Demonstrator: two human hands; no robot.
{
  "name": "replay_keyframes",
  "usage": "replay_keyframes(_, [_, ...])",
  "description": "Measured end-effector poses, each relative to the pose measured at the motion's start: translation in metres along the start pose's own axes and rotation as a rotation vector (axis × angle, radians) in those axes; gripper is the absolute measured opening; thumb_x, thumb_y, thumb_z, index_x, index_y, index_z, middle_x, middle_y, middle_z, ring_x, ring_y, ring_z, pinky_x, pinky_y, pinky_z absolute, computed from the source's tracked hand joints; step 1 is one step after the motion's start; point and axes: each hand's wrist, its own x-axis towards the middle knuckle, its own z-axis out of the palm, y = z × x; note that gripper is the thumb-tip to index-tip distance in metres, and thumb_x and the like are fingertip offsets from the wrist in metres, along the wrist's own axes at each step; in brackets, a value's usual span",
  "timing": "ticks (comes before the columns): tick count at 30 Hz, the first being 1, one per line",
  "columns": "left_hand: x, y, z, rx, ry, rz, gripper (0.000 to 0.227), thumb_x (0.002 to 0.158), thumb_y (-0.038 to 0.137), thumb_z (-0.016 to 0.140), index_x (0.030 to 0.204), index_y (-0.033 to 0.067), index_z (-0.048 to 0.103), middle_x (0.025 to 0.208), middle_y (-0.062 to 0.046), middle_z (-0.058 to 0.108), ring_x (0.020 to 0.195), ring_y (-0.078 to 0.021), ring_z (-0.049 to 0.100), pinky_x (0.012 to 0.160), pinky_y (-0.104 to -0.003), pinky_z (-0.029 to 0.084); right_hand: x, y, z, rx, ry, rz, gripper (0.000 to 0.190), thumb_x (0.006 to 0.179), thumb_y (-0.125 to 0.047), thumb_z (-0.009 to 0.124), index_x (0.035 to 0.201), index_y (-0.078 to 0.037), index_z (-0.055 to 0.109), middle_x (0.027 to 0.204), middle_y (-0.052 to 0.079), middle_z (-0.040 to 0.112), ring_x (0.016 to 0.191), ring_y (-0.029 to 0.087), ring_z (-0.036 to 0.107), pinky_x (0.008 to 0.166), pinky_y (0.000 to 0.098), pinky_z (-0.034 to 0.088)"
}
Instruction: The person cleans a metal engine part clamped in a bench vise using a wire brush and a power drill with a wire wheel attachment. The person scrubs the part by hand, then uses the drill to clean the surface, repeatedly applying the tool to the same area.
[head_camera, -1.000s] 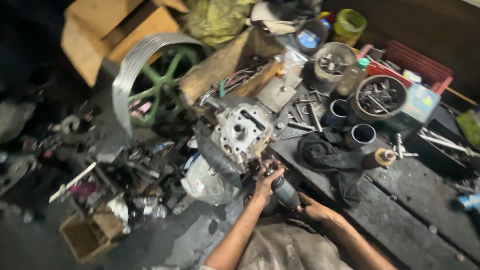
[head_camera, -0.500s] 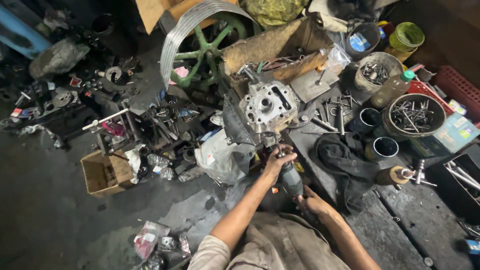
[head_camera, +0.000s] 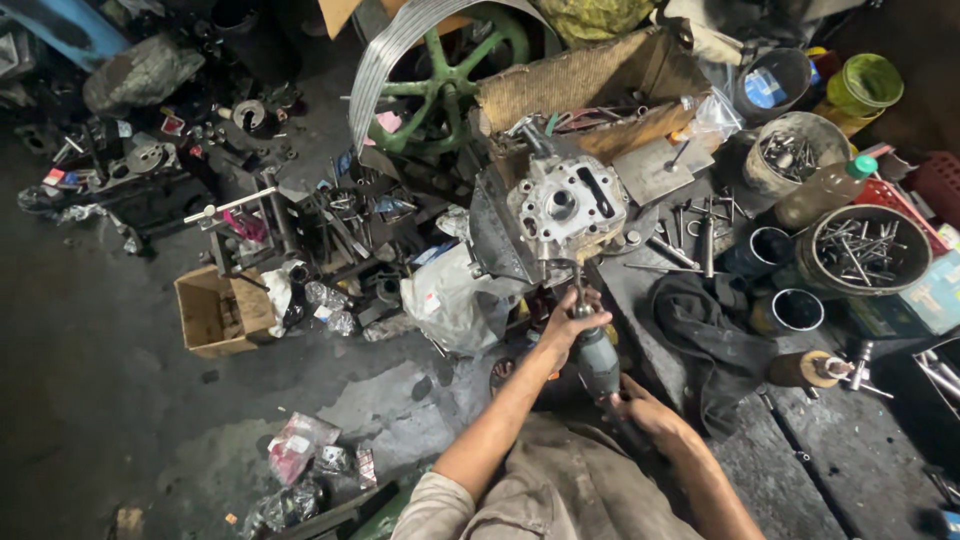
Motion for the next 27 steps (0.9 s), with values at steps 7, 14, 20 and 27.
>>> replay_keyframes(7, [-0.014, 0.001, -0.017, 0.320, -0.115, -0.138, 0.038, 0.078, 0.027, 0.087, 0.107, 0.0097, 0.071, 0.100, 0.000, 0.072, 0.096, -0.0122, 0.066, 0.088, -0.030, 0.052, -0.005, -0.006, -0.003, -0.029, -0.074, -0.033, 0.071, 0.092, -0.024, 0.065, 0.157, -0.010, 0.039, 0.125, 0.003, 0.068, 0.104, 0.016, 0.054, 0.093, 0.0289, 0.041])
replay_keyframes(14, [-0.015, -0.012, -0.011, 0.314, 0.042, -0.050, 0.026, 0.079, 0.024, 0.087, 0.094, 0.0071, 0.075, 0.094, -0.001, 0.075, 0.088, -0.0118, 0.067, 0.086, -0.031, 0.053, 0.006, 0.010, 0.001, 0.001, -0.142, -0.128, 0.045, 0.091, -0.025, 0.061, 0.130, -0.002, 0.066, 0.113, 0.003, 0.069, 0.104, 0.014, 0.058, 0.095, 0.0294, 0.042])
replay_keyframes(20, [-0.016, -0.021, -0.013, 0.193, 0.034, 0.002, 0.023, 0.074, 0.015, 0.086, 0.095, 0.0091, 0.075, 0.113, 0.004, 0.072, 0.116, -0.0085, 0.063, 0.101, -0.030, 0.047, 0.004, 0.011, 0.009, 0.078, -0.081, -0.011, 0.037, 0.102, -0.033, 0.051, 0.118, -0.002, 0.066, 0.100, 0.008, 0.072, 0.089, 0.018, 0.063, 0.083, 0.0341, 0.050])
replay_keyframes(27, [-0.011, -0.028, -0.014, 0.184, 0.001, 0.000, 0.023, 0.075, 0.016, 0.086, 0.092, 0.0080, 0.073, 0.107, 0.000, 0.072, 0.115, -0.0155, 0.064, 0.103, -0.034, 0.048, 0.008, 0.012, 0.010, 0.072, -0.022, 0.029, 0.032, 0.094, -0.016, 0.053, 0.123, -0.007, 0.063, 0.104, 0.011, 0.073, 0.090, 0.021, 0.065, 0.078, 0.0369, 0.053])
